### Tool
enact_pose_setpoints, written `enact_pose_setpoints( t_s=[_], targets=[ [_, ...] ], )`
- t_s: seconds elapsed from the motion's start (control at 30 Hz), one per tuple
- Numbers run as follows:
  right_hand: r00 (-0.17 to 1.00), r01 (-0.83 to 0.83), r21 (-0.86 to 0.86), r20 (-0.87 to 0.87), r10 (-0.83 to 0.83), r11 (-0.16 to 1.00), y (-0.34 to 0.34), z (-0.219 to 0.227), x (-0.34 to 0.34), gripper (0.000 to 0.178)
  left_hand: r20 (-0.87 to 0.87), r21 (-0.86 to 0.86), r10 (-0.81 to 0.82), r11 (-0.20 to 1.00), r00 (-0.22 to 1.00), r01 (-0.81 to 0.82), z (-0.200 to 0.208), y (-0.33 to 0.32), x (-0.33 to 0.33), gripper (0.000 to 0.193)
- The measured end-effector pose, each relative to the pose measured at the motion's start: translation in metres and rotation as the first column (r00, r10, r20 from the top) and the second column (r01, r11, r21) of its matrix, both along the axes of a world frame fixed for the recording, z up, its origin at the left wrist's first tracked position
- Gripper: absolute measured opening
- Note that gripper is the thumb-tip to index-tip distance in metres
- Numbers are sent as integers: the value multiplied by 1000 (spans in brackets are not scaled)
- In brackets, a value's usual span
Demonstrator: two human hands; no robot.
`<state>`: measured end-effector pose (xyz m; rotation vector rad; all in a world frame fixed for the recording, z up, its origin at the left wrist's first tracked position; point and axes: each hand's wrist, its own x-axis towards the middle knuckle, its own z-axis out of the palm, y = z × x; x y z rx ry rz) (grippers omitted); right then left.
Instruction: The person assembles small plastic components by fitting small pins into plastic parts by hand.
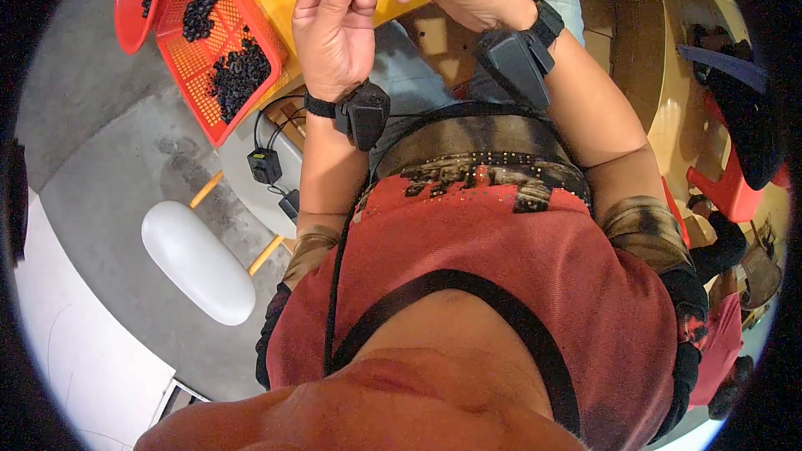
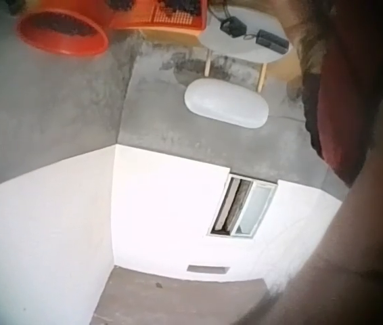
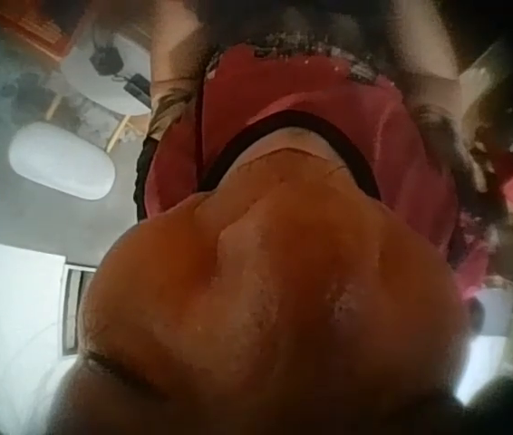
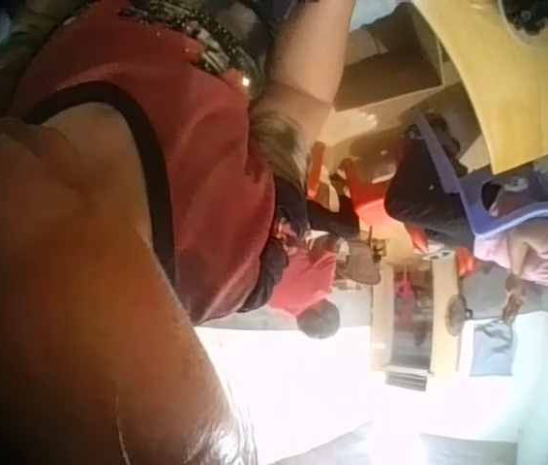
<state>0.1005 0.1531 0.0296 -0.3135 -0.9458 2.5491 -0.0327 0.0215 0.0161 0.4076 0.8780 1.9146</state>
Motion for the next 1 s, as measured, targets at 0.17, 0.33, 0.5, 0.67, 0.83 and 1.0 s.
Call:
enact_pose_setpoints(
  t_s=[0.17, 0.33, 0.5, 0.67, 0.83, 1.0],
  targets=[
    [973, 84, 117, -223, -56, 990, -2, -4, -11, 11, 25, 1, 8, 1000, 1000, -8, 0, 2, -4, 24],
    [987, 98, 228, 103, -124, 969, -3, 8, -4, 14, 47, -39, 67, 997, 997, -66, 4, 7, -2, 23],
    [880, 336, 440, -462, -111, 833, 6, -29, -19, 17, 68, -52, 63, 997, 996, -59, 2, 9, -1, 23],
    [971, 132, 499, 109, -214, 856, -4, 2, -1, 19, 74, -41, 59, 998, 995, -56, 2, 4, -2, 22],
    [981, 132, 316, 94, -170, 939, -7, 4, 1, 16, 163, -24, 33, 999, 986, -29, 6, 5, 2, 21],
    [965, 193, 434, 76, -249, 880, -9, 5, 5, 15, 185, 15, -18, 1000, 983, 16, 9, 5, 4, 20]
  ],
)
